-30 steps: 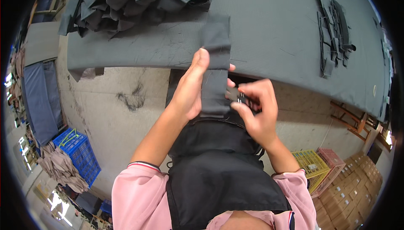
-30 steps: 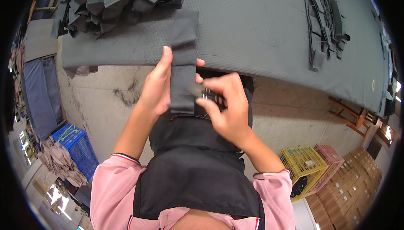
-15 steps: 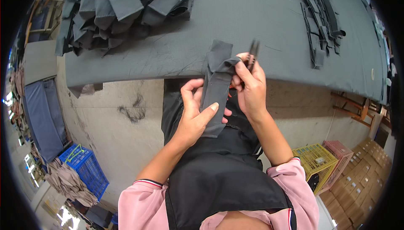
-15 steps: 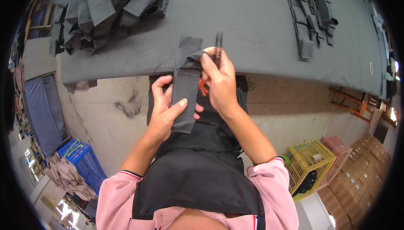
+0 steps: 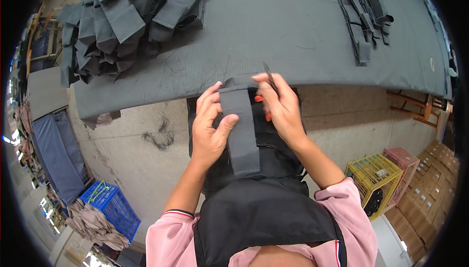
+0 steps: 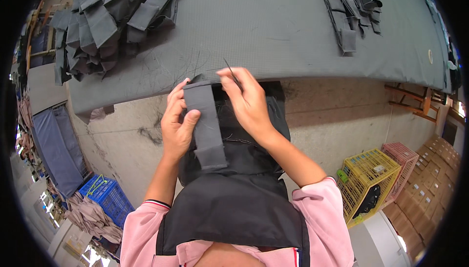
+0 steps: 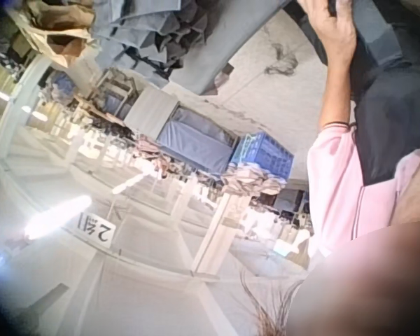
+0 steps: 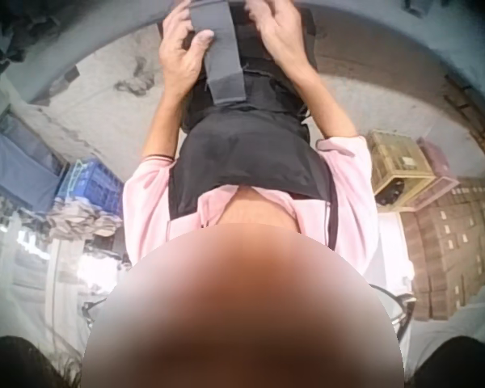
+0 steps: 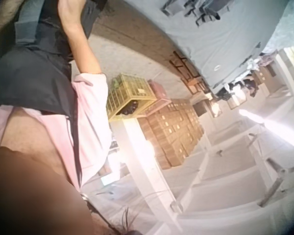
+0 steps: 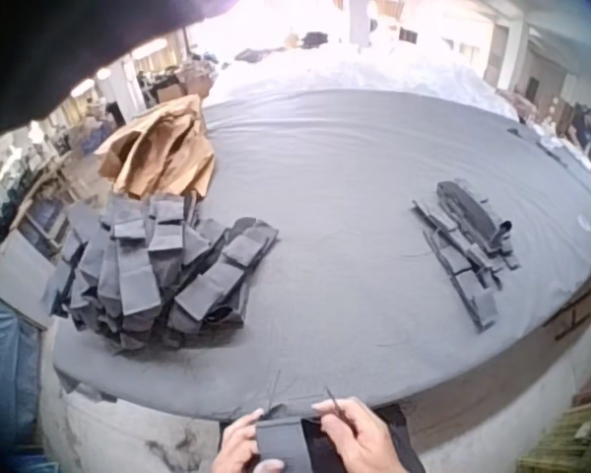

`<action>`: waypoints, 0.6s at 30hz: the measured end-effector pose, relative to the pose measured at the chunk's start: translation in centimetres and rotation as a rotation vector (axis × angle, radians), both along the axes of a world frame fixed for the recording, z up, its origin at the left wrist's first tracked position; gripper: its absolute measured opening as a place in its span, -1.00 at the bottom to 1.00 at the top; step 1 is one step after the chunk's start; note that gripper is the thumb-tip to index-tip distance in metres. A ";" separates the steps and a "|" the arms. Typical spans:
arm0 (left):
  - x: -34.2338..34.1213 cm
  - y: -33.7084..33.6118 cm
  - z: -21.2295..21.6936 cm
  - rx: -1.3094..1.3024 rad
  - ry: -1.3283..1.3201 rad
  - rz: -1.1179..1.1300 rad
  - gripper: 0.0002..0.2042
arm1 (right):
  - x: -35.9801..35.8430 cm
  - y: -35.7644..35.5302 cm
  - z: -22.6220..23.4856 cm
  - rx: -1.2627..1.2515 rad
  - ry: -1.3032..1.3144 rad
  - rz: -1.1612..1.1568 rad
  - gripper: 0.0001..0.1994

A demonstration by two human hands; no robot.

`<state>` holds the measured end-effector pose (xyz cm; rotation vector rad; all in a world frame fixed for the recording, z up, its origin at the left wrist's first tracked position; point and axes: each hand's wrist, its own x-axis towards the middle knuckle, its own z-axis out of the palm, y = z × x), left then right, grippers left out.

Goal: Using a small cutting tool to trim or separate black fabric straps on a work table.

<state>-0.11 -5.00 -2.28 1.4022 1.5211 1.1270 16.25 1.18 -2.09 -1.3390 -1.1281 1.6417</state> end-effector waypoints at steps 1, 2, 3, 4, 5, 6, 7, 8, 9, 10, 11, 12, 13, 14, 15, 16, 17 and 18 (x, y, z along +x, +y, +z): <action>-0.5 -0.4 -0.6 -0.018 -0.007 0.011 -0.65 | 1.1 -1.0 -0.3 0.230 -0.119 0.012 -0.78; -0.5 -0.5 -0.7 -0.024 -0.006 0.013 -0.65 | 1.7 -1.8 -0.2 0.459 -0.241 0.026 -0.72; -0.5 -0.5 -0.7 -0.004 -0.050 0.015 -0.60 | 2.5 -2.6 0.8 0.477 -0.311 0.082 -0.69; -0.5 -0.4 -0.8 0.018 -0.097 0.012 -0.54 | 2.9 -3.0 2.2 0.497 -0.384 0.133 -0.65; -0.6 -0.4 -0.9 0.016 -0.098 0.007 -0.54 | 3.3 -3.8 2.1 0.500 -0.400 0.150 -0.63; -0.9 -0.4 -1.0 0.018 -0.083 -0.035 -0.48 | 3.4 -4.0 2.4 0.553 -0.456 0.172 -0.65; -0.9 -0.4 -1.2 0.021 -0.073 -0.080 -0.41 | 3.5 -4.0 2.2 0.611 -0.492 0.181 -0.65; -0.8 -0.3 -1.1 0.019 -0.076 -0.085 -0.41 | 3.7 -3.9 2.0 0.668 -0.527 0.192 -0.66; -0.7 -0.2 -1.0 0.003 -0.054 -0.110 -0.38 | 3.7 -3.7 2.1 0.664 -0.531 0.189 -0.66; -0.7 -0.3 -0.7 -0.009 -0.028 -0.131 -0.34 | 3.5 -3.5 2.4 0.650 -0.536 0.187 -0.67; -0.6 -0.3 -0.5 -0.007 -0.026 -0.130 -0.34 | 3.4 -3.3 2.5 0.636 -0.540 0.185 -0.69; -0.6 -0.4 -0.3 -0.018 -0.030 -0.135 -0.34 | 3.5 -3.2 2.5 0.638 -0.538 0.185 -0.69; -0.5 -0.3 -0.2 -0.032 -0.036 -0.142 -0.33 | 3.5 -2.9 2.4 0.679 -0.538 0.191 -0.70; -0.6 -0.3 -0.3 -0.033 -0.036 -0.142 -0.33 | 3.6 -2.8 2.3 0.721 -0.539 0.197 -0.71; -0.7 -0.3 -0.4 -0.030 -0.022 -0.150 -0.33 | 3.5 -2.7 2.2 0.721 -0.538 0.197 -0.71; -0.8 -0.3 -0.4 -0.027 -0.007 -0.159 -0.34 | 3.5 -2.7 2.0 0.717 -0.531 0.191 -0.72; -0.8 -0.4 -0.5 -0.027 -0.007 -0.158 -0.34 | 3.4 -2.7 1.9 0.714 -0.524 0.185 -0.72; -0.8 -0.4 -0.5 -0.031 -0.010 -0.156 -0.34 | 3.4 -2.8 1.9 0.714 -0.524 0.186 -0.72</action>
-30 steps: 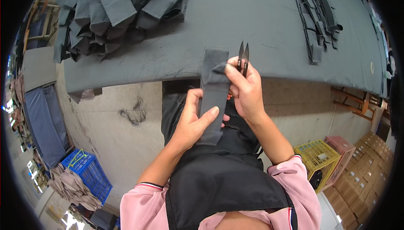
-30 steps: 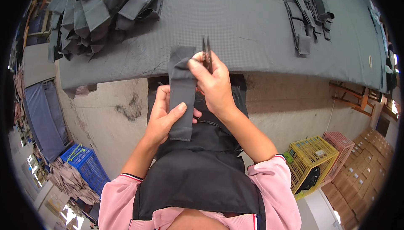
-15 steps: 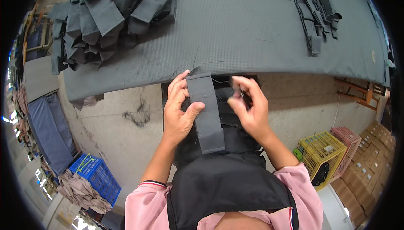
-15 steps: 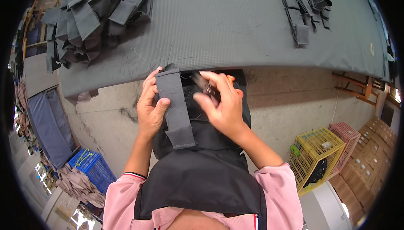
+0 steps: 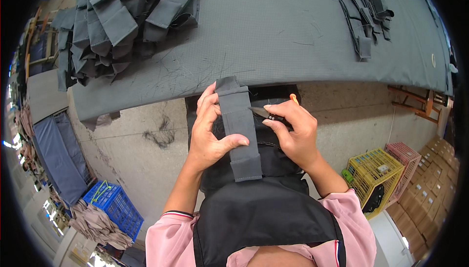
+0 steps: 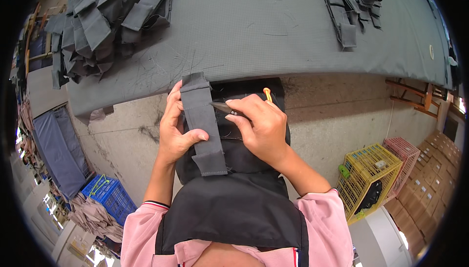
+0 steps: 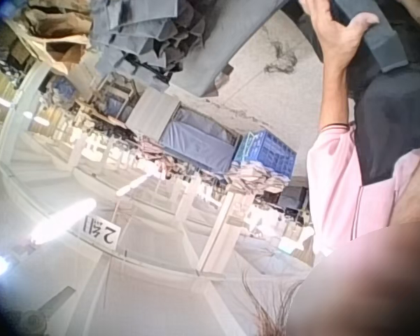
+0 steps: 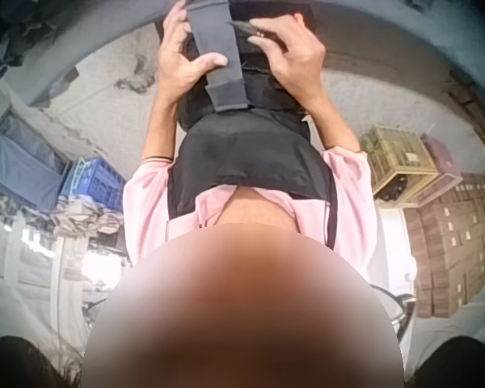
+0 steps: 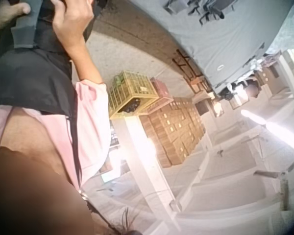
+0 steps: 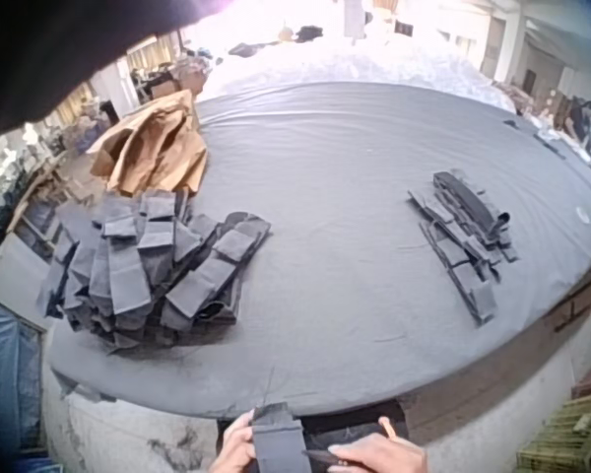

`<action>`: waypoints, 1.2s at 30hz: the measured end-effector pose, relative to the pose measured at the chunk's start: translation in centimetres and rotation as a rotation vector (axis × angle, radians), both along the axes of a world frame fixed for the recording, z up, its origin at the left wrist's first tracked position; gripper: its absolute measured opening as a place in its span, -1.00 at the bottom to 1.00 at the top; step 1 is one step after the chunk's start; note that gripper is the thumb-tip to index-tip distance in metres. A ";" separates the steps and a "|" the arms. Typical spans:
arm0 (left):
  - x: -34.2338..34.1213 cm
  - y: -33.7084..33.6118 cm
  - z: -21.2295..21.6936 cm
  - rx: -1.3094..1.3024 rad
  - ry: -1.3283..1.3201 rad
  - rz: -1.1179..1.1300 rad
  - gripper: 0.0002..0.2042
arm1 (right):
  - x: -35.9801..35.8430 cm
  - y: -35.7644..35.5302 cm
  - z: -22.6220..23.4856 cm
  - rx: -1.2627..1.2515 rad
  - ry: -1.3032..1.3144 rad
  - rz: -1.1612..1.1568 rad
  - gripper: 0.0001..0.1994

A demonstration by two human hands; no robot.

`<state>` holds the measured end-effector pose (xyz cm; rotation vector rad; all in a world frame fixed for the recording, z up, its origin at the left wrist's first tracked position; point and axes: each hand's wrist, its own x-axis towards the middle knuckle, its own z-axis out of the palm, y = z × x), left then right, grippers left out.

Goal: Using a small cutting tool to trim or separate black fabric straps on a work table.

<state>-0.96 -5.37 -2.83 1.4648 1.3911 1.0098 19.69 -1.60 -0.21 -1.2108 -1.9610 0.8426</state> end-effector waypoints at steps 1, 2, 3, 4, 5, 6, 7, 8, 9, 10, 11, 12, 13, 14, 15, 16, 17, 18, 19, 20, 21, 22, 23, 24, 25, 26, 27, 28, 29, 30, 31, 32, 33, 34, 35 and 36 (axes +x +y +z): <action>0.0 0.0 0.0 -0.004 -0.002 0.003 -0.34 | 0.1 0.0 0.0 -0.053 0.108 -0.042 -0.72; -0.1 0.0 0.0 -0.003 -0.002 0.005 -0.34 | 0.1 -0.1 0.0 -0.105 0.217 -0.084 -0.72; -0.3 0.0 0.1 0.004 0.033 -0.005 -0.34 | 0.3 -0.5 0.0 -0.120 0.236 -0.098 -0.71; -0.3 -0.1 0.1 0.008 0.065 -0.015 -0.34 | 0.1 -0.4 0.4 -0.122 0.234 -0.097 -0.71; -0.2 0.0 0.4 0.007 0.064 -0.013 -0.34 | 0.0 -0.2 1.0 -0.172 0.147 -0.056 -0.71; -0.1 0.2 0.7 -0.005 0.085 -0.032 -0.34 | -0.2 -0.1 1.4 -0.222 0.060 -0.014 -0.71; 0.0 0.4 0.9 -0.014 0.110 -0.047 -0.35 | -0.2 0.3 0.8 -0.251 0.059 0.020 -0.70; 0.0 0.5 1.0 -0.012 0.114 -0.039 -0.35 | -0.2 0.4 1.2 -0.249 0.062 0.028 -0.70; -0.1 0.5 1.0 0.006 0.114 -0.050 -0.35 | -0.3 0.5 1.9 -0.172 0.027 0.036 -0.71; -0.2 0.5 1.0 0.023 0.113 -0.064 -0.35 | -0.3 0.5 2.4 -0.096 -0.009 0.041 -0.72; -0.2 0.4 0.9 0.020 0.115 -0.068 -0.34 | -0.5 0.7 2.3 -0.033 -0.011 0.064 -0.71; -0.2 0.3 0.9 0.019 0.116 -0.064 -0.34 | -0.6 0.7 2.1 -0.033 -0.011 0.068 -0.71; -0.2 0.3 0.9 0.006 0.090 -0.071 -0.34 | -0.6 0.8 1.9 -0.032 -0.012 0.091 -0.71; -0.1 0.3 1.0 -0.007 0.064 -0.079 -0.33 | -0.5 0.8 1.7 -0.030 -0.013 0.113 -0.70; -0.2 0.3 0.9 -0.006 0.061 -0.079 -0.33 | -0.4 0.8 1.6 -0.029 -0.016 0.113 -0.70; -0.2 0.2 0.7 -0.019 0.012 -0.060 -0.34 | -0.1 0.8 1.5 -0.030 0.015 0.106 -0.71; -0.2 0.0 0.5 -0.032 -0.036 -0.041 -0.35 | 0.1 0.7 1.3 -0.031 0.045 0.099 -0.71; -0.2 0.0 0.6 -0.033 -0.042 -0.044 -0.35 | 0.3 0.4 1.2 -0.033 0.039 0.095 -0.71; -0.1 0.1 0.9 -0.062 -0.085 -0.037 -0.36 | 0.6 0.0 1.2 -0.018 0.023 0.079 -0.71; -0.1 0.1 1.1 -0.091 -0.127 -0.029 -0.37 | 0.8 -0.2 1.2 -0.003 0.007 0.063 -0.71; -0.1 0.0 0.8 -0.075 -0.160 -0.019 -0.39 | 0.8 -0.2 1.2 -0.004 0.002 0.057 -0.71; -0.1 0.0 0.7 -0.076 -0.164 -0.025 -0.39 | 0.7 -0.2 1.1 0.024 0.010 0.033 -0.71; -0.1 0.0 0.7 -0.091 -0.180 -0.035 -0.38 | 0.6 -0.2 1.0 0.053 0.019 0.009 -0.71; 0.0 0.0 0.7 -0.107 -0.194 -0.044 -0.38 | 0.7 -0.4 1.1 0.052 0.016 0.004 -0.71; 0.1 0.0 0.7 -0.107 -0.195 -0.046 -0.38 | 0.8 -0.6 1.2 -0.020 0.017 0.003 -0.71; 0.2 0.1 0.8 -0.123 -0.229 -0.033 -0.37 | 0.8 -0.8 1.2 -0.093 0.018 0.002 -0.71; 0.3 0.1 0.9 -0.139 -0.263 -0.019 -0.37 | 0.8 -0.7 1.0 -0.093 0.018 0.001 -0.71; 0.3 0.1 0.9 -0.139 -0.263 -0.020 -0.37 | 0.9 -0.7 0.6 -0.046 0.031 0.007 -0.71; 0.3 0.0 0.8 -0.144 -0.261 -0.021 -0.36 | 1.0 -0.6 0.3 0.000 0.044 0.013 -0.72; 0.3 0.0 0.7 -0.148 -0.259 -0.022 -0.35 | 1.1 -0.6 0.5 0.001 0.044 0.012 -0.72; 0.2 -0.1 0.4 -0.148 -0.258 -0.020 -0.35 | 1.1 -0.5 0.7 0.043 0.048 -0.017 -0.73; 0.0 -0.1 0.2 -0.125 -0.221 -0.027 -0.35 | 1.1 -0.4 0.9 0.086 0.052 -0.046 -0.75; -0.2 -0.1 0.0 -0.103 -0.183 -0.034 -0.35 | 1.1 -0.4 1.1 0.087 0.054 -0.044 -0.75; -0.1 -0.1 0.2 -0.103 -0.183 -0.034 -0.35 | 1.1 -0.5 1.4 0.056 0.052 -0.023 -0.74; -0.1 0.0 0.4 -0.100 -0.171 -0.050 -0.36 | 1.1 -0.5 1.5 0.026 0.051 -0.002 -0.74; 0.0 0.1 0.7 -0.098 -0.160 -0.066 -0.36 | 1.1 -0.5 1.4 0.026 0.053 0.000 -0.74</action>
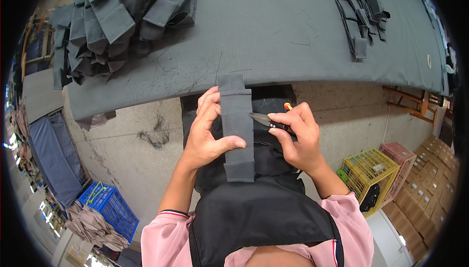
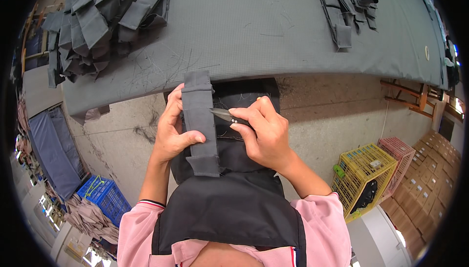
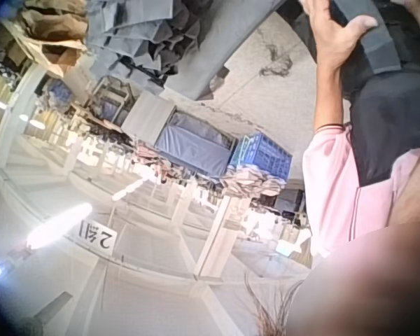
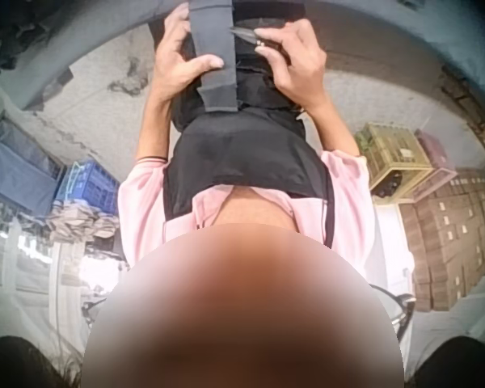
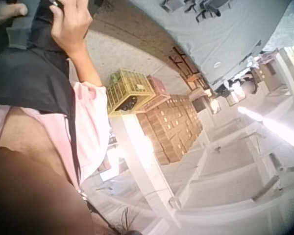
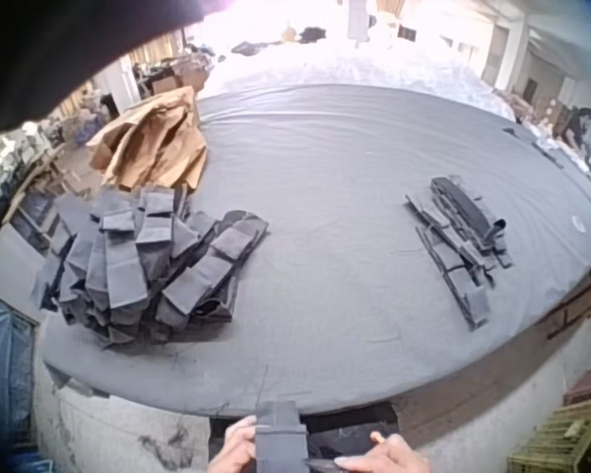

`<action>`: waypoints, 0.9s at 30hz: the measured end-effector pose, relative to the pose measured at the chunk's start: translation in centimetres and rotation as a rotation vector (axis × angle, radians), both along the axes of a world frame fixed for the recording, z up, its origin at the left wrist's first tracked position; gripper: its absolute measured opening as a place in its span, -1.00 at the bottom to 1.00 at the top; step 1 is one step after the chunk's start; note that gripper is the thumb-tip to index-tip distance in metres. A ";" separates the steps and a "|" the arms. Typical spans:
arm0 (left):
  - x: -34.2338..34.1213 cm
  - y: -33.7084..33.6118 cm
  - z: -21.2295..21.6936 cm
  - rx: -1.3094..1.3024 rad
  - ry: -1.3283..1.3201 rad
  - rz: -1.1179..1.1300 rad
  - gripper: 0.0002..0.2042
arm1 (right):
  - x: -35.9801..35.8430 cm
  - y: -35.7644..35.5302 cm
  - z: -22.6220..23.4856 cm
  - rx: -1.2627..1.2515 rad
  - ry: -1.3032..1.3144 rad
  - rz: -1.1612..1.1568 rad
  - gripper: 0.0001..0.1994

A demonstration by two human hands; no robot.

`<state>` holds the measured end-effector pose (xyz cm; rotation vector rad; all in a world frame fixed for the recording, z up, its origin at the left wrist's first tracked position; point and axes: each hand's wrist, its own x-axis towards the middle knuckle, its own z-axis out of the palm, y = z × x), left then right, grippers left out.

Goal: Using a small cutting tool to trim or separate black fabric straps on a work table.

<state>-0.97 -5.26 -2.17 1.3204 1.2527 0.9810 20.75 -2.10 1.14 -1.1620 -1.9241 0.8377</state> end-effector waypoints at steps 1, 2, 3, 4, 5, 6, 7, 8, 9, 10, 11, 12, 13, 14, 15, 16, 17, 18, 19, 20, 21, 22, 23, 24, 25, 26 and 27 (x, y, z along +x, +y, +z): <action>0.0 0.1 0.1 0.001 0.004 0.005 -0.36 | -0.1 0.1 -0.4 0.016 -0.009 0.000 -0.74; 0.1 0.2 0.2 0.017 0.024 -0.011 -0.37 | -0.2 0.2 -0.6 0.031 -0.017 0.001 -0.74; 0.2 0.2 0.2 0.033 0.044 -0.026 -0.37 | -0.3 0.3 -0.4 0.033 -0.012 0.008 -0.74; 0.1 0.3 0.2 0.033 0.049 -0.020 -0.37 | -0.4 0.6 0.1 0.059 -0.018 0.035 -0.74; -0.1 0.3 0.2 0.053 0.078 -0.046 -0.37 | -0.5 0.7 0.3 0.086 -0.024 0.062 -0.74; -0.1 0.3 0.2 0.073 0.106 -0.072 -0.38 | -0.7 0.8 0.2 0.087 -0.019 0.068 -0.74; 0.1 0.4 0.5 0.074 0.127 -0.080 -0.36 | -0.9 0.8 0.2 0.044 -0.019 0.084 -0.73; 0.1 0.4 0.6 0.074 0.129 -0.076 -0.36 | -1.1 0.8 0.2 0.000 -0.020 0.100 -0.73; 0.1 0.4 0.7 0.091 0.166 -0.091 -0.35 | -1.2 1.0 0.2 0.000 -0.019 0.104 -0.73; 0.1 0.4 0.7 0.107 0.203 -0.107 -0.33 | -1.3 1.3 0.3 0.026 -0.033 0.142 -0.72; 0.0 0.4 0.8 0.107 0.203 -0.104 -0.33 | -1.5 1.5 0.4 0.053 -0.048 0.179 -0.70; 0.0 0.4 0.8 0.100 0.204 -0.103 -0.31 | -1.6 1.5 0.3 0.052 -0.048 0.181 -0.70; 0.0 0.4 0.8 0.094 0.206 -0.102 -0.29 | -1.6 1.5 0.2 0.044 -0.042 0.178 -0.70; 0.0 0.4 0.8 0.094 0.205 -0.101 -0.29 | -1.7 1.4 0.0 0.036 -0.035 0.175 -0.70; 0.0 0.4 0.9 0.095 0.211 -0.104 -0.27 | -1.7 1.4 0.0 0.035 -0.036 0.176 -0.70; -0.1 0.3 0.9 0.094 0.218 -0.106 -0.25 | -1.6 1.2 0.0 0.002 -0.043 0.173 -0.71; -0.1 0.3 0.9 0.092 0.217 -0.105 -0.25 | -1.6 1.1 0.0 -0.032 -0.050 0.170 -0.71; -0.2 0.3 0.8 0.087 0.224 -0.123 -0.23 | -1.6 1.0 0.0 -0.034 -0.050 0.171 -0.71; -0.2 0.3 0.8 0.083 0.231 -0.141 -0.21 | -1.7 0.9 0.0 -0.075 -0.039 0.158 -0.71; -0.3 0.2 0.8 0.081 0.230 -0.141 -0.21 | -1.7 0.9 0.0 -0.116 -0.028 0.145 -0.72; -0.3 0.1 0.8 0.074 0.238 -0.153 -0.19 | -1.7 0.9 -0.1 -0.117 -0.028 0.145 -0.72; -0.3 0.1 0.7 0.068 0.245 -0.165 -0.18 | -1.6 1.0 -0.2 -0.111 -0.020 0.159 -0.72; -0.2 0.1 0.7 0.068 0.245 -0.165 -0.18 | -1.6 1.0 -0.3 -0.105 -0.011 0.173 -0.72; -0.2 0.1 0.7 0.066 0.253 -0.178 -0.17 | -1.6 1.0 -0.2 -0.106 -0.011 0.173 -0.72; -0.1 0.1 0.8 0.064 0.261 -0.190 -0.16 | -1.5 0.8 -0.1 -0.120 -0.015 0.161 -0.73; -0.1 0.1 0.8 0.063 0.261 -0.190 -0.16 | -1.5 0.8 0.0 -0.135 -0.019 0.149 -0.73; -0.1 0.1 0.9 0.068 0.264 -0.193 -0.16 | -1.5 0.7 -0.1 -0.136 -0.019 0.149 -0.73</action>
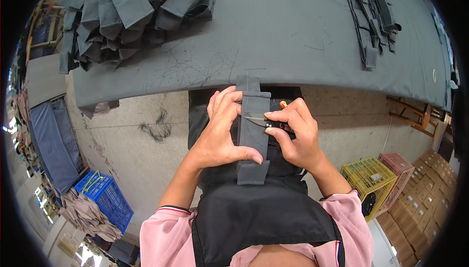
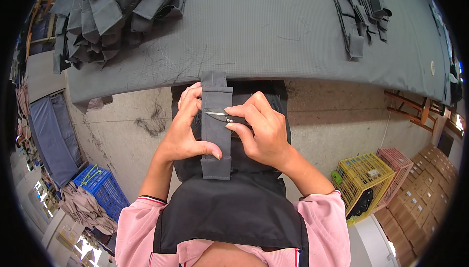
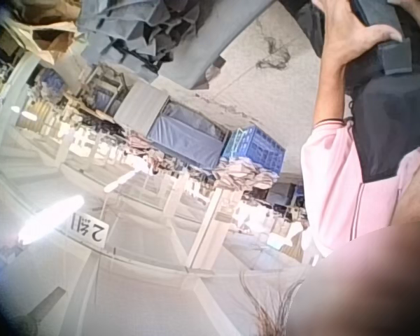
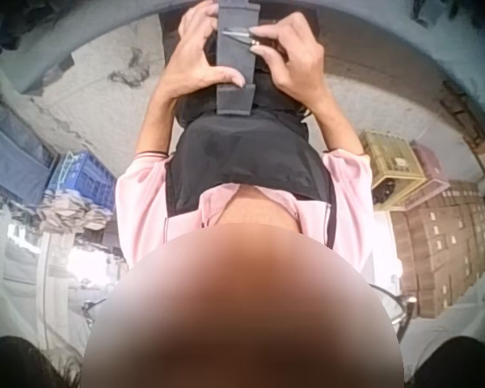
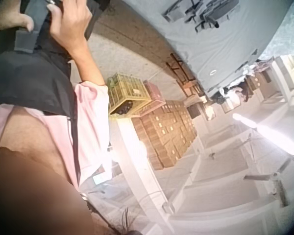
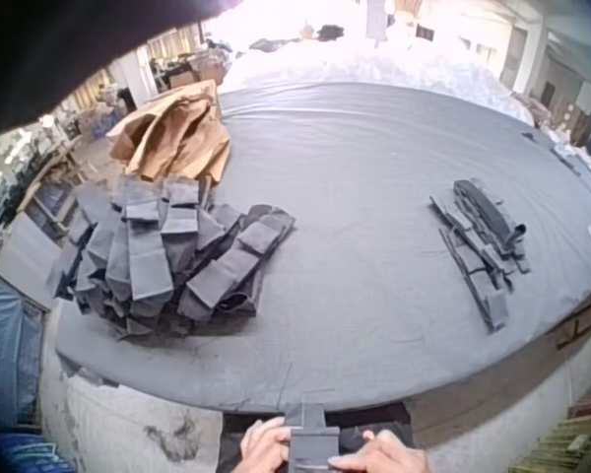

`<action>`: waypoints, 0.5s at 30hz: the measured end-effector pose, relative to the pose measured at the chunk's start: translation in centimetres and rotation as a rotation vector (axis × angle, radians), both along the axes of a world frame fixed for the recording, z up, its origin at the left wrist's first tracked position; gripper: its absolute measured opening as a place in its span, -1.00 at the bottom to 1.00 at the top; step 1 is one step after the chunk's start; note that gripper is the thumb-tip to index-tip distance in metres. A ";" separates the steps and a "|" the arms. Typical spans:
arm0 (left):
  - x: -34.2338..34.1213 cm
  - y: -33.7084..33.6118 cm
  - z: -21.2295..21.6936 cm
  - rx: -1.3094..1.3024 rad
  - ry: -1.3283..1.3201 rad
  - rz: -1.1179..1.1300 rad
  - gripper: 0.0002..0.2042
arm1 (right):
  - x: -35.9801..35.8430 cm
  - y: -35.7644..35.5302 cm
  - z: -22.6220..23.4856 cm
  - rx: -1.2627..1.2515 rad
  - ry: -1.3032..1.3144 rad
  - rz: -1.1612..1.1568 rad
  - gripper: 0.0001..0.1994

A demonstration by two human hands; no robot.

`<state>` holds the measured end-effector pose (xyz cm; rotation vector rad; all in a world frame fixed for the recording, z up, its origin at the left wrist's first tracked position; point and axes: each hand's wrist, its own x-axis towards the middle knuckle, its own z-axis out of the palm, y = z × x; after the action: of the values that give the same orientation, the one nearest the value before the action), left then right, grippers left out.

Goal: Using a small cutting tool to trim or separate black fabric straps on a work table.

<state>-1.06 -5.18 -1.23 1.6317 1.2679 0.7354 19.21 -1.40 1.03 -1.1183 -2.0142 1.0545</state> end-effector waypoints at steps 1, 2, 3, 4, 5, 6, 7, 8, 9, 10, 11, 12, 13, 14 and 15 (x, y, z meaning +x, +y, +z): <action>0.0 0.0 0.1 0.005 0.003 -0.003 -0.15 | -0.1 -0.1 -0.2 0.008 0.014 -0.012 -0.73; 0.1 0.0 0.0 0.004 0.003 -0.004 -0.15 | -0.1 -0.2 -0.3 0.016 0.029 -0.023 -0.73; 0.1 0.0 0.0 0.001 0.000 -0.008 -0.15 | -0.2 -0.3 -0.4 0.015 0.028 -0.024 -0.73; 0.1 0.1 0.0 -0.002 -0.005 -0.013 -0.15 | -0.2 -0.4 -0.4 0.034 0.025 -0.040 -0.74; 0.2 0.0 0.1 -0.002 -0.006 -0.015 -0.15 | -0.2 -0.5 -0.4 0.053 0.022 -0.055 -0.75; 0.3 0.0 0.2 0.005 -0.028 0.001 -0.15 | -0.3 -0.6 -0.2 0.053 0.019 -0.057 -0.75; 0.2 -0.1 0.4 0.014 -0.046 0.020 -0.15 | -0.4 -0.7 0.1 -0.037 0.040 -0.096 -0.77; 0.1 -0.1 0.2 0.016 -0.046 0.022 -0.15 | -0.5 -0.7 0.3 -0.126 0.061 -0.135 -0.80; -0.1 -0.3 0.0 -0.008 -0.037 0.063 -0.16 | -0.3 -0.7 -0.4 -0.065 0.103 -0.143 -0.79; -0.1 -0.3 -0.3 -0.029 -0.027 0.103 -0.16 | -0.2 -1.0 -1.2 -0.234 0.265 -0.248 -0.75; -0.1 0.1 -0.2 -0.041 -0.106 0.245 -0.33 | -0.1 -1.3 -1.7 -0.406 0.427 -0.349 -0.72; -0.1 0.7 -0.3 -0.078 -0.220 0.374 -0.48 | 0.5 -1.3 -1.5 -0.465 0.462 -0.326 -0.67; -0.2 1.3 -0.5 -0.117 -0.335 0.504 -0.63 | 0.8 -1.6 -1.3 -0.372 0.348 -0.323 -0.65; 0.1 2.1 0.4 -0.209 -0.420 0.632 -0.74 | 1.0 -1.9 0.1 -0.267 0.231 -0.241 -0.63; 0.4 2.9 1.1 -0.302 -0.504 0.761 -0.80 | 1.1 -2.1 1.1 -0.162 0.114 -0.159 -0.61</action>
<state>-0.61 -2.28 -0.15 0.6240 1.5151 1.2420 20.28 -3.46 2.17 -1.2491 -1.7459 1.1864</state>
